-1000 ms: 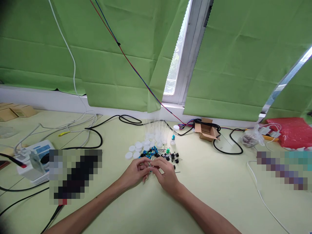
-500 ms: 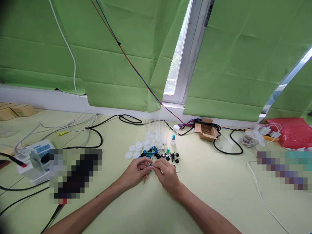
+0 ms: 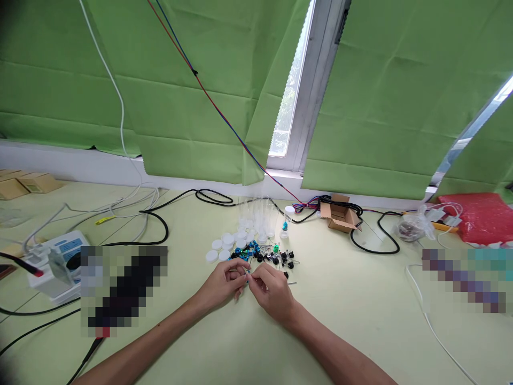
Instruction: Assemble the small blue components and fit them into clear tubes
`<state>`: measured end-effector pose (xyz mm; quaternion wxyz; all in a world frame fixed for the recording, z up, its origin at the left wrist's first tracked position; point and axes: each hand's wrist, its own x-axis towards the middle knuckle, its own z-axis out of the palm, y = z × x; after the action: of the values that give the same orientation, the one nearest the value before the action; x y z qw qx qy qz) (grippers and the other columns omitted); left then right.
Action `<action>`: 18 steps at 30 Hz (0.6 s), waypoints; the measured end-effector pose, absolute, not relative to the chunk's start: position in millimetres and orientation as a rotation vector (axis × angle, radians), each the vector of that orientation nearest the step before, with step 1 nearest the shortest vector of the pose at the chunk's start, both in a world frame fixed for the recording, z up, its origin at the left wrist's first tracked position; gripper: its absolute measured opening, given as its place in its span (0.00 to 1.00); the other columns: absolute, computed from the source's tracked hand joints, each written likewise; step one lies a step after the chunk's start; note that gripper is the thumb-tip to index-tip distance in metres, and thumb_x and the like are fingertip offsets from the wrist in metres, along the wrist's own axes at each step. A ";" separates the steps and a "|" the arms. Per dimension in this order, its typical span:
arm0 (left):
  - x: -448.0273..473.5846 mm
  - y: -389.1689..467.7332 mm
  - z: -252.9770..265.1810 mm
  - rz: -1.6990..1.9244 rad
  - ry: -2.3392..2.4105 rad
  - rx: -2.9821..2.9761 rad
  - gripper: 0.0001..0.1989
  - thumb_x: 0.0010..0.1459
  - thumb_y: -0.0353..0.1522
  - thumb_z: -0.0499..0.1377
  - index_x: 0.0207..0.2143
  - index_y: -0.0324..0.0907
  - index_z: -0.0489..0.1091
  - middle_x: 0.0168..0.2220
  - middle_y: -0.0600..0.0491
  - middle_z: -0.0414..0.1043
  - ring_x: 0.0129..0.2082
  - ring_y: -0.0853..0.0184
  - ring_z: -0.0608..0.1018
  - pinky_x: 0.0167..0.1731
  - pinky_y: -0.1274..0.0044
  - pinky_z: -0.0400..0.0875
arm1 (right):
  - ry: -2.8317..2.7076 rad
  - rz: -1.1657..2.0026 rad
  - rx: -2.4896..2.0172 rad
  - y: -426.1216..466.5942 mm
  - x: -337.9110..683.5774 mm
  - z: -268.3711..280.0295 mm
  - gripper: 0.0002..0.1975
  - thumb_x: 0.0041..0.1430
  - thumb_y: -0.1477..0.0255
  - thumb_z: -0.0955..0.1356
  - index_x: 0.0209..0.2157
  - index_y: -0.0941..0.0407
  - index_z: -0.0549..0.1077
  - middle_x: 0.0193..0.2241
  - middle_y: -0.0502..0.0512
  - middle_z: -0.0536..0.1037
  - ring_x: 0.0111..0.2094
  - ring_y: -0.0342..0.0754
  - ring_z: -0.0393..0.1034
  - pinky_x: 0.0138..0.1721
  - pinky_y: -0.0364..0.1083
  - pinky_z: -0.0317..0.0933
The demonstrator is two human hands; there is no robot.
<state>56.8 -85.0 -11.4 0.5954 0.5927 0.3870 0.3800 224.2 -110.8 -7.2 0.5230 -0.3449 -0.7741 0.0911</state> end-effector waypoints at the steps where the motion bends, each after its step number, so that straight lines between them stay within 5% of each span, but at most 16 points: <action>1: 56.7 -85.2 -11.0 0.880 0.898 1.377 0.12 0.53 0.37 0.62 0.36 0.40 0.68 0.23 0.60 0.61 0.18 0.72 0.70 0.14 0.80 0.67 | -1.847 0.247 -0.837 -111.1 223.9 -6.2 0.08 0.61 0.77 0.65 0.26 0.56 0.67 0.21 0.49 0.66 0.21 0.41 0.60 0.23 0.41 0.56; 10: 56.9 -85.8 -9.8 0.876 0.886 1.376 0.14 0.53 0.39 0.62 0.37 0.40 0.67 0.23 0.59 0.62 0.18 0.72 0.70 0.14 0.81 0.66 | -1.689 0.619 -0.891 -114.9 221.0 -3.3 0.04 0.60 0.72 0.67 0.32 0.57 0.69 0.24 0.50 0.70 0.22 0.41 0.65 0.23 0.41 0.62; 18: 56.5 -86.7 -6.2 0.880 0.873 1.380 0.14 0.51 0.39 0.63 0.36 0.39 0.69 0.23 0.58 0.63 0.18 0.71 0.71 0.14 0.80 0.67 | -1.652 0.898 -0.840 -113.1 222.2 5.7 0.09 0.62 0.68 0.66 0.31 0.57 0.74 0.25 0.51 0.70 0.19 0.39 0.63 0.21 0.41 0.61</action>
<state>56.5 -86.7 -6.2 0.5999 0.5951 0.3766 0.3796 222.2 -113.1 5.7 0.5149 -0.3495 -0.6877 0.3739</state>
